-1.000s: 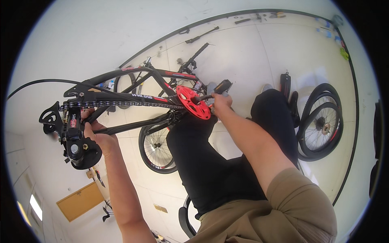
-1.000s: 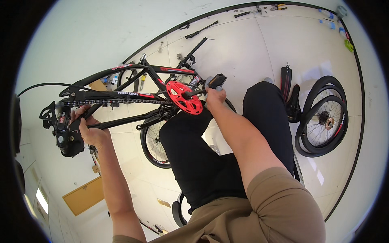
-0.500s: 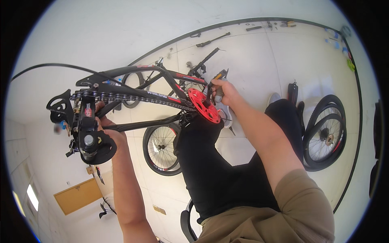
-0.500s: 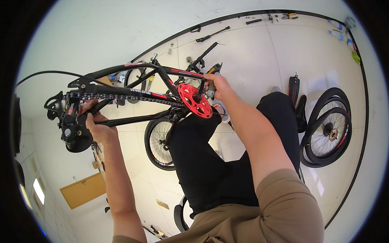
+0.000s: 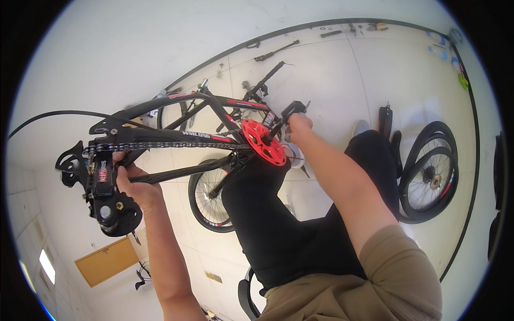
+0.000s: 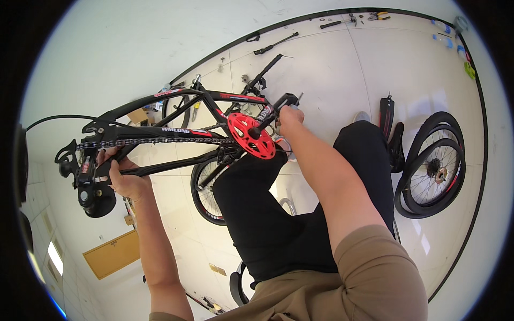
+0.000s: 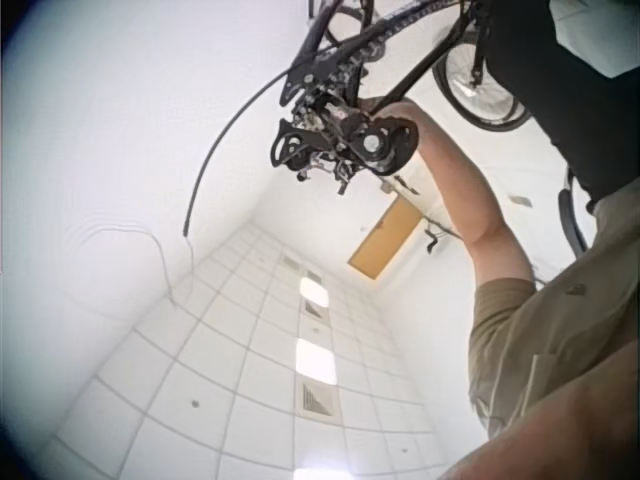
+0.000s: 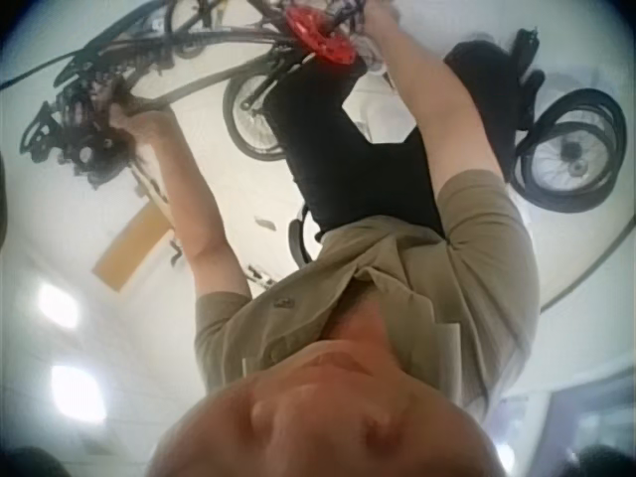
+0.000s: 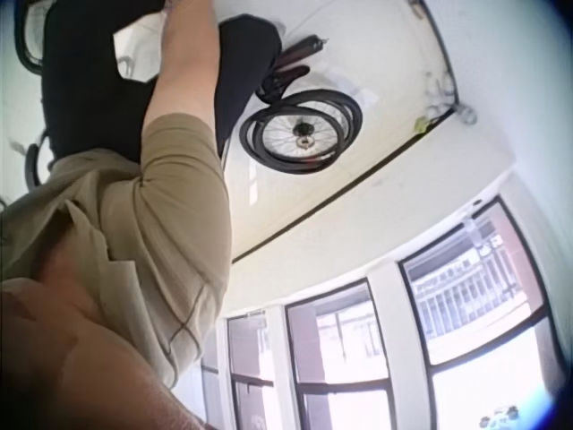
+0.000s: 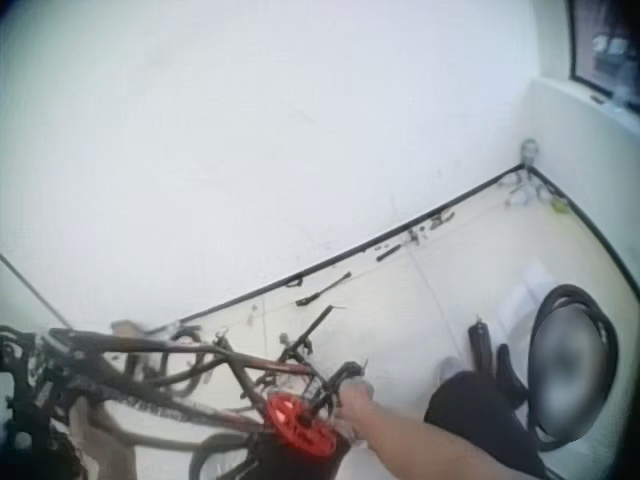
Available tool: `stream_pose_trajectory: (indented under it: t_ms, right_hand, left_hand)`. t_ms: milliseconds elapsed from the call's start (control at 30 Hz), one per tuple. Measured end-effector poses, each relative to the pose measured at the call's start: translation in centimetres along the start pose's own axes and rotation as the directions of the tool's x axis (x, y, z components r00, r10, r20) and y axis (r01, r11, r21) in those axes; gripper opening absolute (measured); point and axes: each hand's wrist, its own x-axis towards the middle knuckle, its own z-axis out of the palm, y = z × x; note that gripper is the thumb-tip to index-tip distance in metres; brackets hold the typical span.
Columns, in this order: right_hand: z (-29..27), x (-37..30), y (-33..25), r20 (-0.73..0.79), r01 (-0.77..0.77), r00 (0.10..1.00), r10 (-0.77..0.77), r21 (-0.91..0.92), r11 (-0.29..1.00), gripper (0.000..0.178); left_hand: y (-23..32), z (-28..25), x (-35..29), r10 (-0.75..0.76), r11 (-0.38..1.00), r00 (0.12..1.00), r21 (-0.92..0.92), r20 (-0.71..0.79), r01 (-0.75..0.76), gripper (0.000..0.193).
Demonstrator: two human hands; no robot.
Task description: The person sits on the floor and uses a screwdriver to adjust a bicycle pedal attached to the crank arm of an upside-down bicycle. The person repeatedly tightens and loosens the pedal bolt while holding the pedal and crank.
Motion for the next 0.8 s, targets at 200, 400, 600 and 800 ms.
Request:
stream_pose_trajectory:
  t_ms: [200,400,600,800]
  right_hand:
    - [-3.9,-2.5,3.3,-0.388,0.03,0.921,0.018,0.118,0.993,0.047]
    - [-9.0,3.2,7.0,0.088,0.121,0.984,-0.156,0.317,0.941,0.041]
    - [-11.3,2.4,4.3,0.432,-0.113,0.899,-0.073,0.39,0.914,0.022]
    - [-14.3,-0.4,6.1,0.24,-0.043,0.968,-0.074,0.447,0.893,0.013]
  left_hand:
    - [-0.7,0.0,0.2,-0.018,0.998,0.998,-0.066,-0.059,0.014,0.048]
    - [-1.2,-0.6,0.8,0.15,0.986,0.985,0.054,0.089,-0.155,0.045]
    - [-2.9,-0.8,0.7,0.137,0.984,0.987,-0.106,-0.079,-0.145,0.027]
    - [-2.5,-0.6,1.3,0.061,0.997,0.997,0.054,-0.036,-0.059,0.042]
